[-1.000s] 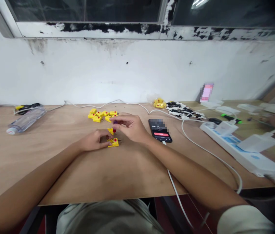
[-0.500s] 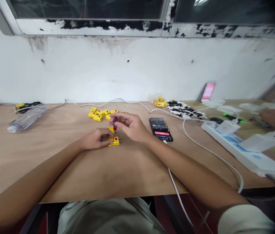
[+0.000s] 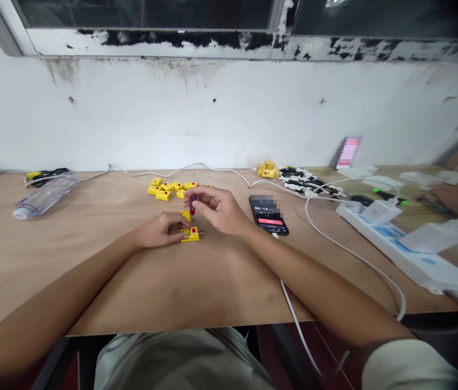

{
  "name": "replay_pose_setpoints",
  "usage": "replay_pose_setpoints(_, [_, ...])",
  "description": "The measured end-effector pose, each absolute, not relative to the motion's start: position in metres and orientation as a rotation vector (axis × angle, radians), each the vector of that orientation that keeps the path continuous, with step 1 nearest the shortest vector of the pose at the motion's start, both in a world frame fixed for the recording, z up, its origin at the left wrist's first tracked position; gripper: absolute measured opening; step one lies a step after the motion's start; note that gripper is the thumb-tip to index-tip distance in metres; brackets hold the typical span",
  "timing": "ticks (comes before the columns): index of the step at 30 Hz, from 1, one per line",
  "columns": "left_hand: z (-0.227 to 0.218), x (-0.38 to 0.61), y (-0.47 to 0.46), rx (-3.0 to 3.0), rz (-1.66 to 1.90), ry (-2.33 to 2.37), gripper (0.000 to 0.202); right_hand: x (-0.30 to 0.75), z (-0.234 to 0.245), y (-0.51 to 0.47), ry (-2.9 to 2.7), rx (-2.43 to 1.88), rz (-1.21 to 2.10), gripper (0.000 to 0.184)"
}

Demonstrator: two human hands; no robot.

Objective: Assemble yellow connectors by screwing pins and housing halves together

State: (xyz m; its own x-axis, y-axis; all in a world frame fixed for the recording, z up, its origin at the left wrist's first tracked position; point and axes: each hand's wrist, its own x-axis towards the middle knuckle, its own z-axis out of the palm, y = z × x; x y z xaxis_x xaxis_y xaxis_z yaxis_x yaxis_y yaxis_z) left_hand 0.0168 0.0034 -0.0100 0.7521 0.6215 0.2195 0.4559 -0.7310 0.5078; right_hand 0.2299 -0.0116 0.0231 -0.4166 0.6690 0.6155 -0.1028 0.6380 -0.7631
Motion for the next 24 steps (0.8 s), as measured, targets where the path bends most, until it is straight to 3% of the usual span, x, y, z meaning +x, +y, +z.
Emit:
replay_pose_setpoints(5, [-0.0107, 0.0172, 0.004, 2.503, 0.532, 0.803, 0.02, 0.229, 0.0232, -0.0078, -1.743, -0.498, 0.81, 0.008])
replay_pose_setpoints(11, [-0.008, 0.0213, -0.0004, 2.42, 0.568, 0.844, 0.02, 0.2321, 0.0242, -0.0057, -1.71, -0.417, 1.095, 0.027])
replay_pose_setpoints(19, [-0.0089, 0.0208, 0.0002, 2.433, 0.538, 0.879, 0.018, 0.2295, 0.023, -0.0049, -1.746, -0.501, 0.803, 0.013])
replay_pose_setpoints(24, [-0.0095, 0.0209, 0.0008, 2.472, 0.552, 0.868, 0.016, 0.2331, 0.024, -0.0062, -1.756, -0.463, 1.013, 0.015])
